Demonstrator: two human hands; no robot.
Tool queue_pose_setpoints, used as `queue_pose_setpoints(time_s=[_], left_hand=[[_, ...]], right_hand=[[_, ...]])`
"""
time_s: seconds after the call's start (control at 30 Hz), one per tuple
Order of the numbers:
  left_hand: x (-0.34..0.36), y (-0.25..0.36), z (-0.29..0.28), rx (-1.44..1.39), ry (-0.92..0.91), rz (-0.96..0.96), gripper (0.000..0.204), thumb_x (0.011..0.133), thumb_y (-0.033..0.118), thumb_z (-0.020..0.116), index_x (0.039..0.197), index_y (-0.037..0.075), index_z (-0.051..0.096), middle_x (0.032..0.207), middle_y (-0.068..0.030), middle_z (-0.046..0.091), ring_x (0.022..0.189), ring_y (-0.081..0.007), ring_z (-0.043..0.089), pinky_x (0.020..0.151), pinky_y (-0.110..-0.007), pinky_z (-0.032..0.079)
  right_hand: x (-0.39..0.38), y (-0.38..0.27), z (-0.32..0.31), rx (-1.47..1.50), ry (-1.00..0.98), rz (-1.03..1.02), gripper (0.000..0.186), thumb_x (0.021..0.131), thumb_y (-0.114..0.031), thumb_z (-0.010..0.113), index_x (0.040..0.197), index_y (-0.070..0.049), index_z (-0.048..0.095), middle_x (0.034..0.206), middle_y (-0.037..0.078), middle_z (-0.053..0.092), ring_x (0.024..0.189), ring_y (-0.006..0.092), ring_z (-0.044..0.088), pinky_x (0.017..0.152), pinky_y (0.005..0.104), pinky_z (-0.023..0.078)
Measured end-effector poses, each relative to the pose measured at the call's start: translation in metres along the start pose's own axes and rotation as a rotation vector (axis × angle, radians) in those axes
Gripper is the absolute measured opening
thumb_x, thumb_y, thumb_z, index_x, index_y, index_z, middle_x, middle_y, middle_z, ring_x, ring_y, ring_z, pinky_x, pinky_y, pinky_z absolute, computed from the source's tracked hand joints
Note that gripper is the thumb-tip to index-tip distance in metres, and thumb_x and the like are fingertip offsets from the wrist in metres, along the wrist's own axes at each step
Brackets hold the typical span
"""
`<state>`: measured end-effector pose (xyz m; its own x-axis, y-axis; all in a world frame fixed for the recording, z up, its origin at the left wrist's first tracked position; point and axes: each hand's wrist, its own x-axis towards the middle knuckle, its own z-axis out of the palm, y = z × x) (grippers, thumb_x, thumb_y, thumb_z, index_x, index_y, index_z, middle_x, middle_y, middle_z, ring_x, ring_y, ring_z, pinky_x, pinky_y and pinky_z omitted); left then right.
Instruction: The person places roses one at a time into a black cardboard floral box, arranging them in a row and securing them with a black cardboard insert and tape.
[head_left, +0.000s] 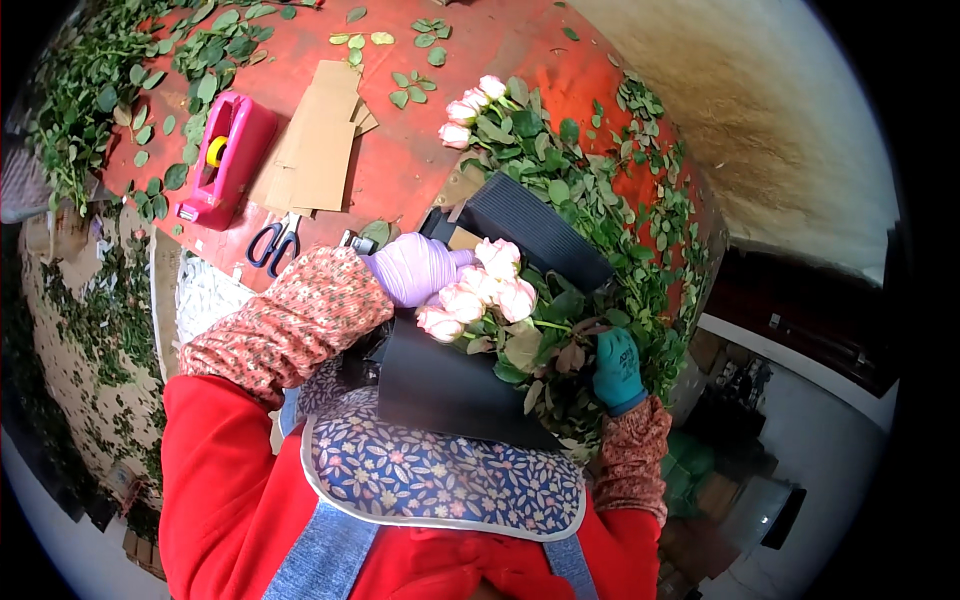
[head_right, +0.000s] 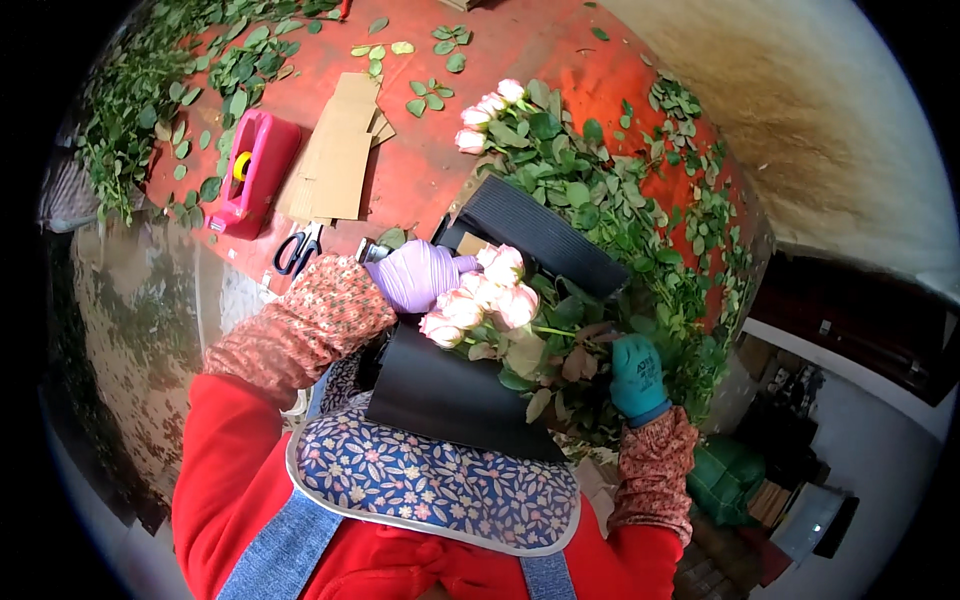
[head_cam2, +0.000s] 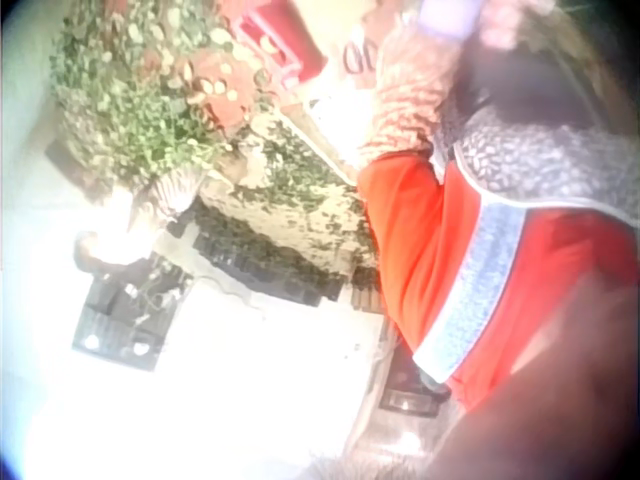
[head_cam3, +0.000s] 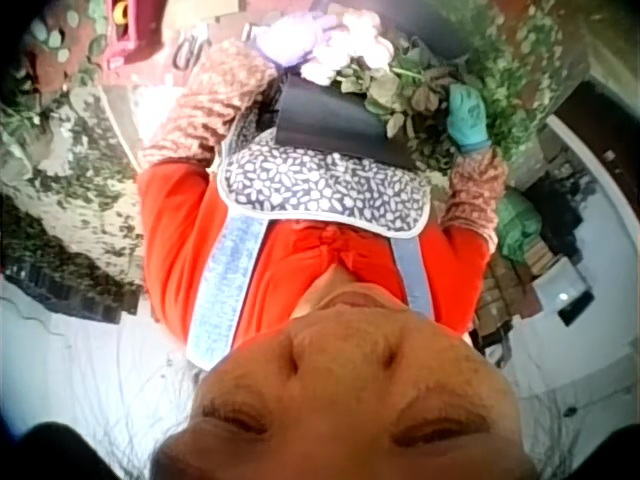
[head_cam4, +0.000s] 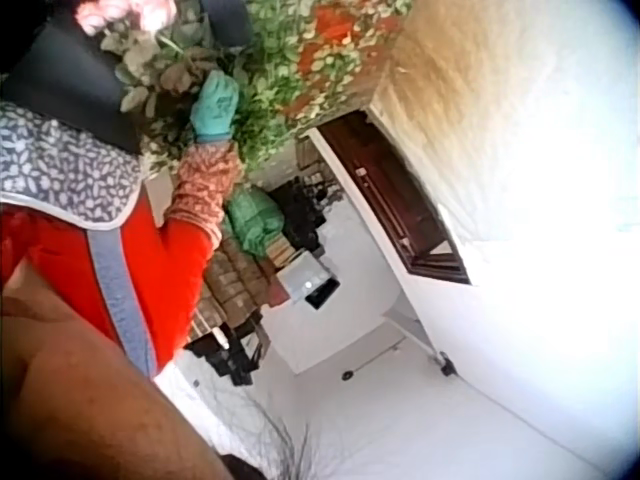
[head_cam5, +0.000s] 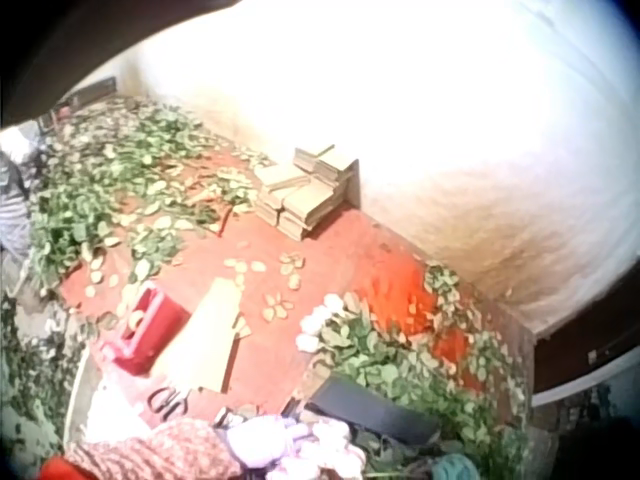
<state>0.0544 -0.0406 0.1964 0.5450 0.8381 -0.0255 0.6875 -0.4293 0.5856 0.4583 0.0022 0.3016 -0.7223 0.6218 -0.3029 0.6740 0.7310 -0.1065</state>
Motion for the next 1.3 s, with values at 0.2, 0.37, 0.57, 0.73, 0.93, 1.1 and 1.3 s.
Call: queue_pose_setpoints(time_s=[0.2,0.37,0.57,0.73,0.93,1.1,1.3], left_hand=[[-0.009,-0.008,0.002,0.057,0.1,0.125,0.055,0.078,0.019,0.067,0.13,0.008,0.052,0.13,-0.0106,0.05,0.084,-0.0305,0.066,0.064,-0.042,0.054],[-0.012,-0.009,0.013,0.086,0.201,0.103,0.041,0.082,0.015,0.064,0.121,0.007,0.059,0.116,-0.0092,0.057,0.092,-0.028,0.06,0.08,-0.041,0.05],[-0.006,-0.006,0.011,-0.069,0.236,0.038,0.029,0.087,0.015,0.06,0.115,0.009,0.062,0.096,-0.0074,0.06,0.09,-0.0282,0.058,0.083,-0.04,0.046],[-0.009,-0.007,0.016,-0.02,0.27,0.056,0.028,0.086,0.013,0.058,0.113,0.008,0.066,0.105,-0.0084,0.062,0.096,-0.0274,0.059,0.086,-0.04,0.046],[-0.039,-0.021,-0.01,-0.158,0.558,-0.062,0.028,0.074,-0.002,0.063,0.101,0.006,0.065,0.097,-0.0105,0.064,0.09,-0.0336,0.063,0.078,-0.041,0.052],[-0.039,0.007,-0.044,-0.277,0.323,-0.014,0.028,0.081,0.012,0.072,0.109,0.011,0.067,0.094,-0.0082,0.064,0.086,-0.0306,0.064,0.072,-0.04,0.052],[-0.03,0.007,-0.028,-0.321,0.252,0.034,0.037,0.082,0.02,0.076,0.115,0.009,0.066,0.093,-0.0075,0.063,0.085,-0.0282,0.064,0.072,-0.038,0.051]], right_hand=[[0.012,-0.014,-0.012,0.161,0.026,0.0,0.043,0.07,0.006,0.057,0.112,-0.003,0.06,0.1,0.021,0.059,0.096,0.0429,0.054,0.083,0.0495,0.046],[0.02,-0.012,-0.008,0.124,0.028,-0.019,0.043,0.07,0.006,0.057,0.112,-0.003,0.06,0.1,0.021,0.059,0.096,0.0424,0.055,0.083,0.0495,0.046],[0.019,-0.008,-0.012,0.101,0.006,-0.009,0.045,0.069,0.004,0.061,0.114,-0.005,0.06,0.105,0.018,0.061,0.099,0.0402,0.056,0.085,0.0481,0.046],[0.02,-0.007,-0.008,0.09,0.018,-0.061,0.047,0.067,0.002,0.068,0.113,-0.006,0.059,0.11,0.016,0.061,0.102,0.04,0.057,0.088,0.0478,0.046],[0.036,-0.008,0.02,-0.051,-0.055,-0.027,0.048,0.075,-0.004,0.062,0.122,-0.001,0.055,0.115,0.018,0.058,0.105,0.0386,0.055,0.096,0.047,0.044],[0.036,0.0,0.018,-0.051,-0.151,0.028,0.053,0.076,-0.007,0.065,0.128,0.0,0.052,0.118,0.019,0.057,0.109,0.0383,0.055,0.099,0.0477,0.043],[0.027,-0.014,-0.02,-0.143,-0.198,0.123,0.066,0.082,-0.017,0.069,0.144,-0.009,0.045,0.136,0.019,0.053,0.128,0.0383,0.047,0.11,0.0458,0.036]])
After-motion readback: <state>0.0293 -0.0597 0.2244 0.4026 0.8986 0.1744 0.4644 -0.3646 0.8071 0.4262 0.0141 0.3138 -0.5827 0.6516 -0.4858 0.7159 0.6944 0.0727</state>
